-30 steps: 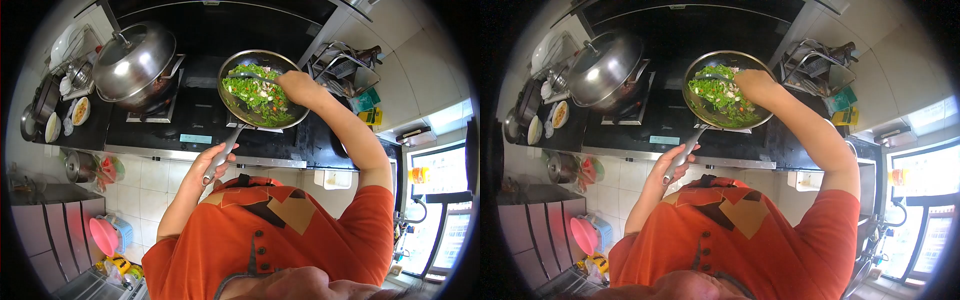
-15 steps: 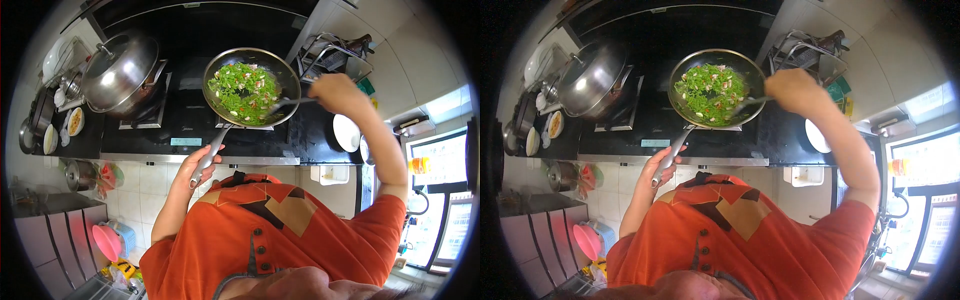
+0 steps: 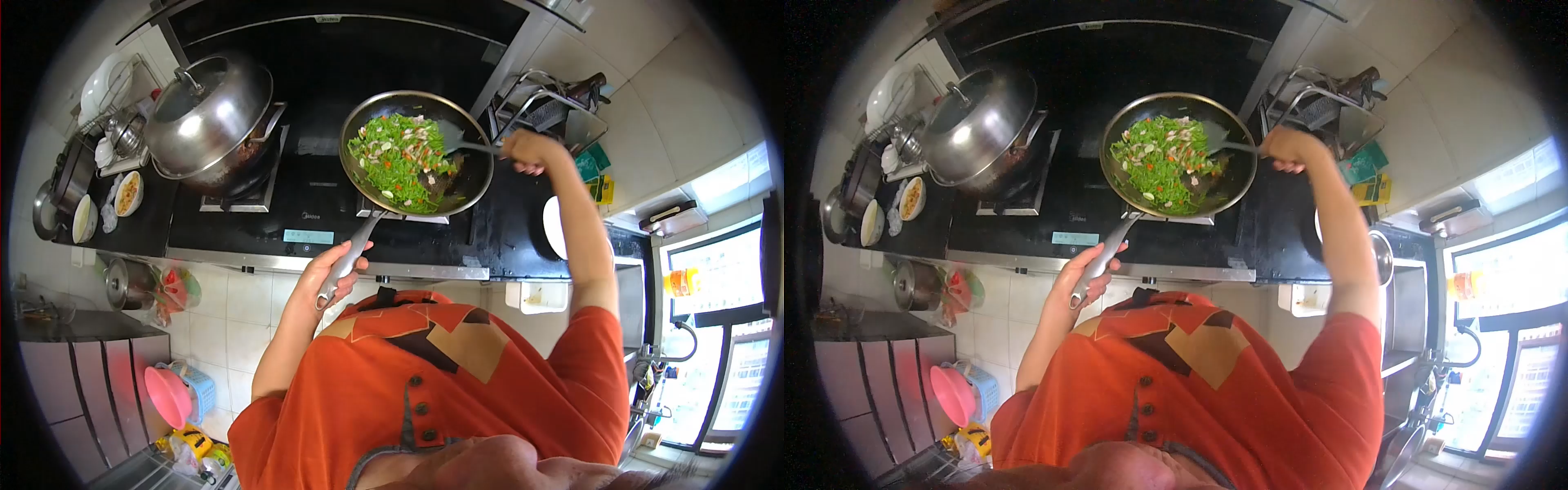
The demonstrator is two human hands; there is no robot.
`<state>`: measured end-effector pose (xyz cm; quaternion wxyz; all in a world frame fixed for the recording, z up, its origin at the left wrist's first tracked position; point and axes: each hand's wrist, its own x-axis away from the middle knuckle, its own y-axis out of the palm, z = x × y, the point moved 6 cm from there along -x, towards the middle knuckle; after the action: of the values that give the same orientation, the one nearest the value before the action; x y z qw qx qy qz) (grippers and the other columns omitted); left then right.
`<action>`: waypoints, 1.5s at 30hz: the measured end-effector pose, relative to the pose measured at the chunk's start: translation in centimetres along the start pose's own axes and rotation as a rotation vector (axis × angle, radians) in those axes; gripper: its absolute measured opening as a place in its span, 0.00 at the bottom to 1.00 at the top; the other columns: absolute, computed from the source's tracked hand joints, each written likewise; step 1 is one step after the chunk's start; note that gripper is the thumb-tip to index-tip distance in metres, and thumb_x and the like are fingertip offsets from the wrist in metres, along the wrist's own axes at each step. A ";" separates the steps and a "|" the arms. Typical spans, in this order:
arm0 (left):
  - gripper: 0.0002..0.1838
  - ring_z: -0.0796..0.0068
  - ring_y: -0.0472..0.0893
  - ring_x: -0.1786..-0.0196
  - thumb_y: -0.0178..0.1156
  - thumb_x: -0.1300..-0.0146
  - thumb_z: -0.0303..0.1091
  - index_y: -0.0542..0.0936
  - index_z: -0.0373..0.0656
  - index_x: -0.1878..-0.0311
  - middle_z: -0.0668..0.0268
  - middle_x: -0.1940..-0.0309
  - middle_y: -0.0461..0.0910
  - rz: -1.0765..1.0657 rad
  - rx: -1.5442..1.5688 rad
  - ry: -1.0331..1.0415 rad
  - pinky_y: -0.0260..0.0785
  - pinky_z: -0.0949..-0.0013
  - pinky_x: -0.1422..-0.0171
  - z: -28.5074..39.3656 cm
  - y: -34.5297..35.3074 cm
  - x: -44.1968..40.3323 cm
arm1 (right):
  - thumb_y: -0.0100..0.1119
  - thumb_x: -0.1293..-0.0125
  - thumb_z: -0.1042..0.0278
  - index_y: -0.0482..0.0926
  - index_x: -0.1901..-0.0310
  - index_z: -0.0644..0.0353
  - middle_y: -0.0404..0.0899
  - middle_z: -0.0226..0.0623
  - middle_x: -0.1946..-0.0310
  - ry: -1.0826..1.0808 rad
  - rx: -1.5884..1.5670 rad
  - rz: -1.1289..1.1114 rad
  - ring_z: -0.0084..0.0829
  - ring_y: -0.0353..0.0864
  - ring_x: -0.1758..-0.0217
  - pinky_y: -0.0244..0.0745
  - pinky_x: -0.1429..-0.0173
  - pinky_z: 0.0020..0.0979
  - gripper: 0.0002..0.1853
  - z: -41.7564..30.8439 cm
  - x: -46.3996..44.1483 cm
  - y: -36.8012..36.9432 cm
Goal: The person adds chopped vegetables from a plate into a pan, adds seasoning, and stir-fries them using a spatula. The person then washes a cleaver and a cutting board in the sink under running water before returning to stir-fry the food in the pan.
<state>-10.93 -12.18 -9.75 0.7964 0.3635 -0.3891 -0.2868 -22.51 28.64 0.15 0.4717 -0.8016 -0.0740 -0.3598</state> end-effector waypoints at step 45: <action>0.22 0.85 0.67 0.83 0.52 0.30 0.44 0.71 0.40 0.40 0.65 0.68 0.80 -0.038 0.046 -0.013 0.56 0.80 0.87 -0.3 -0.8 -0.6 | 0.56 0.46 0.74 0.83 0.68 0.59 0.83 0.46 0.71 -0.366 1.015 0.697 0.45 0.85 0.62 0.80 0.58 0.42 0.06 -9.3 15.9 1.3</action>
<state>-11.16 -12.10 -10.77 0.7796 0.3870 -0.3938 -0.2955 -15.02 16.87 12.30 0.8615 -0.5041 -0.0493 0.0370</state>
